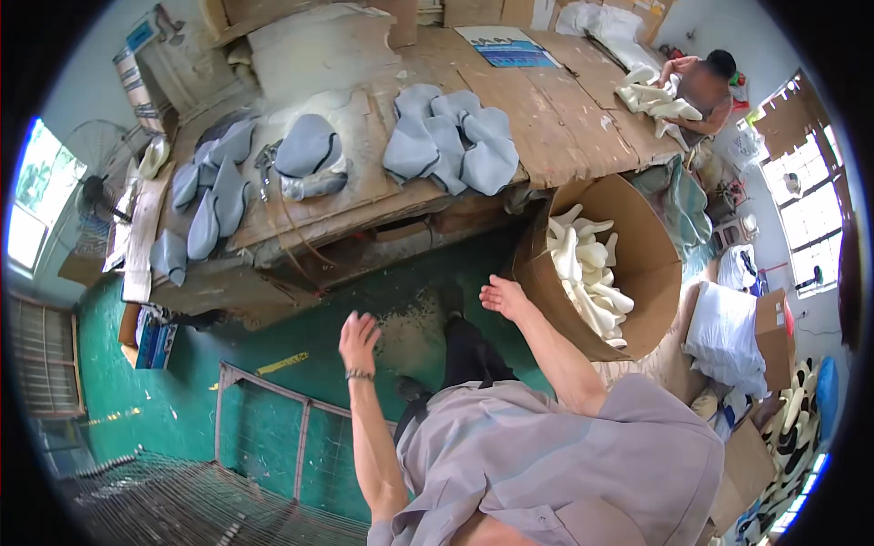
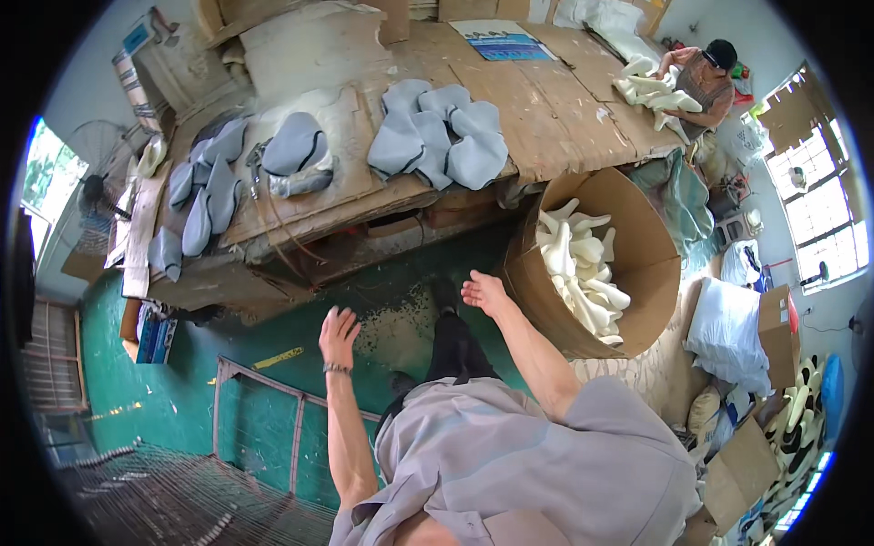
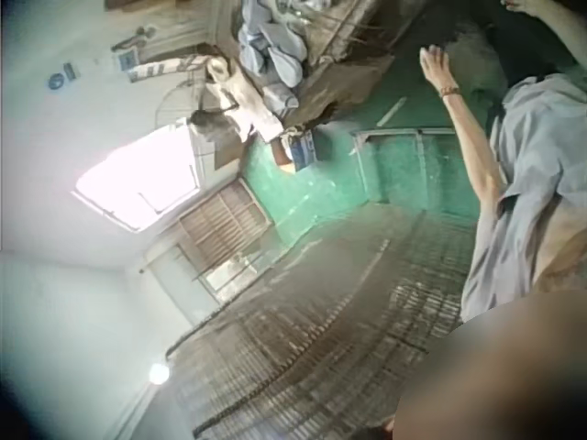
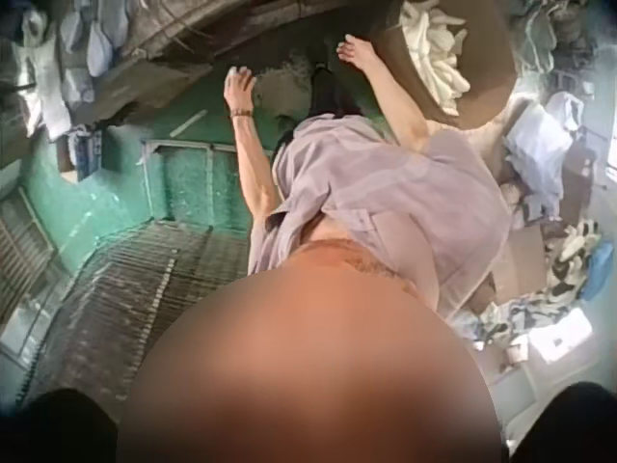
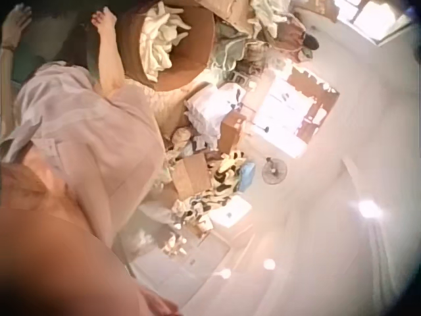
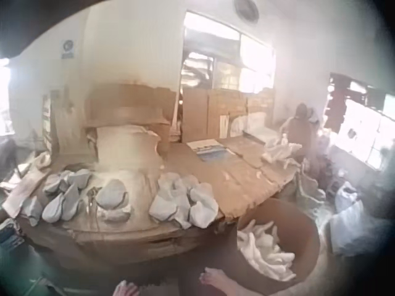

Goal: The recorder handles, sprays, and organizes shoe upper components onto a drying rack in a factory setting.

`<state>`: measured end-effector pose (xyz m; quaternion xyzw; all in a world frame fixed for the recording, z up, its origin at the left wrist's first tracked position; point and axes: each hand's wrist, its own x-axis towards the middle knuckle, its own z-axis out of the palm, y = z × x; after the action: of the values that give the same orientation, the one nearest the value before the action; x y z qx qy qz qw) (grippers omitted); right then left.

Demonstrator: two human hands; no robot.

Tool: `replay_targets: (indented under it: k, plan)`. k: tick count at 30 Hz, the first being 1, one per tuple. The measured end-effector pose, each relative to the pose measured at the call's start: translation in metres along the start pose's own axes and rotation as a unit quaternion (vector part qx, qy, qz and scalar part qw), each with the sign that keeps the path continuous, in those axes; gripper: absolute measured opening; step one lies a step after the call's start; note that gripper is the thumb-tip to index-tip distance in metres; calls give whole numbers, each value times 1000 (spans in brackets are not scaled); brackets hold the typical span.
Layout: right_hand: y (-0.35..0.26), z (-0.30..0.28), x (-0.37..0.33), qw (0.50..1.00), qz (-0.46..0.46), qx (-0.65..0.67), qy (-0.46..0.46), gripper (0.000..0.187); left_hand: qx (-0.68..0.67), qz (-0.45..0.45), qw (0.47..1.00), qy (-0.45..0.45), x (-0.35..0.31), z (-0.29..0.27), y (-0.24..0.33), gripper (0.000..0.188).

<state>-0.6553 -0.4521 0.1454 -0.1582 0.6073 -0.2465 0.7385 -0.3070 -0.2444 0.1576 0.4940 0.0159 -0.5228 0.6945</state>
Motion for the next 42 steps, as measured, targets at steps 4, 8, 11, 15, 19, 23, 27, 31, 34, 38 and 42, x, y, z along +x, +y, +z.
replay_targets:
  k: [4,8,11,15,19,23,27,31,34,38,42]
  plan:
    - [-78,11,81,988,-21,150,9,57,-40,-29,994,-92,88,142,-7,47]
    - [-157,31,167,979,-34,198,45,78,-52,-56,995,-65,201,253,-37,48]
    - [-184,49,216,975,-14,210,70,81,-48,-68,996,28,280,306,-61,90]
    - [-223,39,267,972,16,228,62,54,-38,-62,993,98,335,378,-85,85]
    - [-236,51,249,971,-50,221,74,31,-118,-13,983,139,341,400,-85,65]
    - [-301,98,159,971,-121,192,80,27,-171,-8,978,119,312,433,-25,50]
    - [-334,150,78,971,-176,160,34,32,-200,46,977,61,255,434,53,43]
    - [-305,163,22,973,-207,98,-26,39,-238,111,962,71,178,386,93,22]
    - [-294,179,-32,968,-237,4,-84,48,-266,138,949,96,119,348,124,33]
    - [-218,235,-88,958,-190,-74,-203,56,-342,216,907,119,28,222,142,46]
    - [-85,250,-136,955,-107,-163,-225,52,-435,250,842,197,-100,79,98,50]
